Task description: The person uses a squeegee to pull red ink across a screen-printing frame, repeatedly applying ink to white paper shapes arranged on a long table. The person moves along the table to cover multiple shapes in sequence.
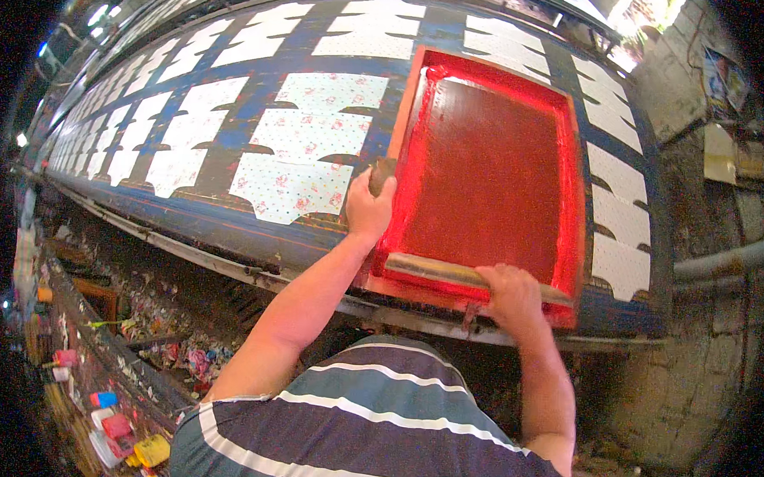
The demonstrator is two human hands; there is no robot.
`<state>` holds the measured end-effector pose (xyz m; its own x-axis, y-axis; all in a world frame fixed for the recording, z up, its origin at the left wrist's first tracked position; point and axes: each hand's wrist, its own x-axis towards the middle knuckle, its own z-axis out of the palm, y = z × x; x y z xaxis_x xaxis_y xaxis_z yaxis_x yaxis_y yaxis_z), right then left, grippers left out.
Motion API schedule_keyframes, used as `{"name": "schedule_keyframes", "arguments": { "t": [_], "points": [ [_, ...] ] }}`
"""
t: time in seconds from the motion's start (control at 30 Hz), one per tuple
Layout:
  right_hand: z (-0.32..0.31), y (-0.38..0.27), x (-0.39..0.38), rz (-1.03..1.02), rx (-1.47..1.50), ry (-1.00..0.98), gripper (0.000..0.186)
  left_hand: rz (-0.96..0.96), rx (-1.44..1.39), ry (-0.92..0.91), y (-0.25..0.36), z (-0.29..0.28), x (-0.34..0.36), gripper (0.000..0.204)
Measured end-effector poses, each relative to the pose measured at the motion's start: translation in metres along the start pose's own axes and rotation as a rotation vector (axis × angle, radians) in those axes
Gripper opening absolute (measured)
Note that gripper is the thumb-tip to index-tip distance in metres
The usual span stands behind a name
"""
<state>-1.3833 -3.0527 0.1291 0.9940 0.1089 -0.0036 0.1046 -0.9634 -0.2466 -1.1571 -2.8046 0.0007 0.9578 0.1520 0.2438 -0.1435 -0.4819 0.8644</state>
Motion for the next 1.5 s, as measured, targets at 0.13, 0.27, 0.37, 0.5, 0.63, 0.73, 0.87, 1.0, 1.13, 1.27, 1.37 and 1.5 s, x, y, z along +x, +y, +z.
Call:
{"name": "schedule_keyframes", "arguments": {
  "t": [0.13,0.27,0.37,0.5,0.63,0.73,0.87,1.0,1.13,1.27,1.37,1.5],
  "points": [
    [-0.015,0.002,-0.003,0.037,0.026,-0.092,0.04,0.014,-0.061,0.017,-0.004,0.003,0.0,0.062],
    [0.003,-0.011,-0.027,0.076,-0.013,-0.077,0.042,0.017,-0.183,-0.036,-0.01,0.004,0.001,0.062],
    [0.025,-0.017,-0.032,0.043,-0.045,0.073,0.043,0.007,-0.202,-0.05,-0.012,0.005,0.001,0.065],
    [0.044,-0.013,-0.026,0.038,-0.032,0.203,0.045,-0.008,-0.177,-0.059,-0.015,0.007,0.002,0.065],
    [0.056,0.013,0.016,-0.007,-0.133,0.334,0.045,-0.04,-0.227,-0.099,-0.016,0.006,0.002,0.063],
    [0.057,0.048,0.067,-0.028,-0.137,0.343,0.044,-0.054,-0.24,-0.107,-0.016,0.004,-0.001,0.061],
    [0.051,0.101,0.151,-0.043,-0.219,0.365,0.042,-0.076,-0.186,-0.118,-0.014,0.002,-0.002,0.058],
    [0.041,0.152,0.232,-0.014,-0.272,0.31,0.035,-0.081,-0.121,-0.112,-0.008,-0.002,-0.003,0.058],
    [0.037,0.207,0.311,-0.028,-0.318,0.313,0.039,-0.1,-0.09,-0.102,0.002,-0.005,-0.007,0.058],
    [0.024,0.247,0.377,-0.023,-0.33,0.308,0.045,-0.118,-0.064,-0.085,0.003,-0.005,-0.007,0.056],
    [-0.001,0.269,0.422,0.027,-0.268,0.195,0.05,-0.101,-0.069,-0.065,-0.003,-0.003,-0.008,0.054],
    [-0.012,0.288,0.449,0.033,-0.27,0.221,0.045,-0.119,-0.089,-0.035,-0.013,0.0,-0.01,0.051]
  ]
}}
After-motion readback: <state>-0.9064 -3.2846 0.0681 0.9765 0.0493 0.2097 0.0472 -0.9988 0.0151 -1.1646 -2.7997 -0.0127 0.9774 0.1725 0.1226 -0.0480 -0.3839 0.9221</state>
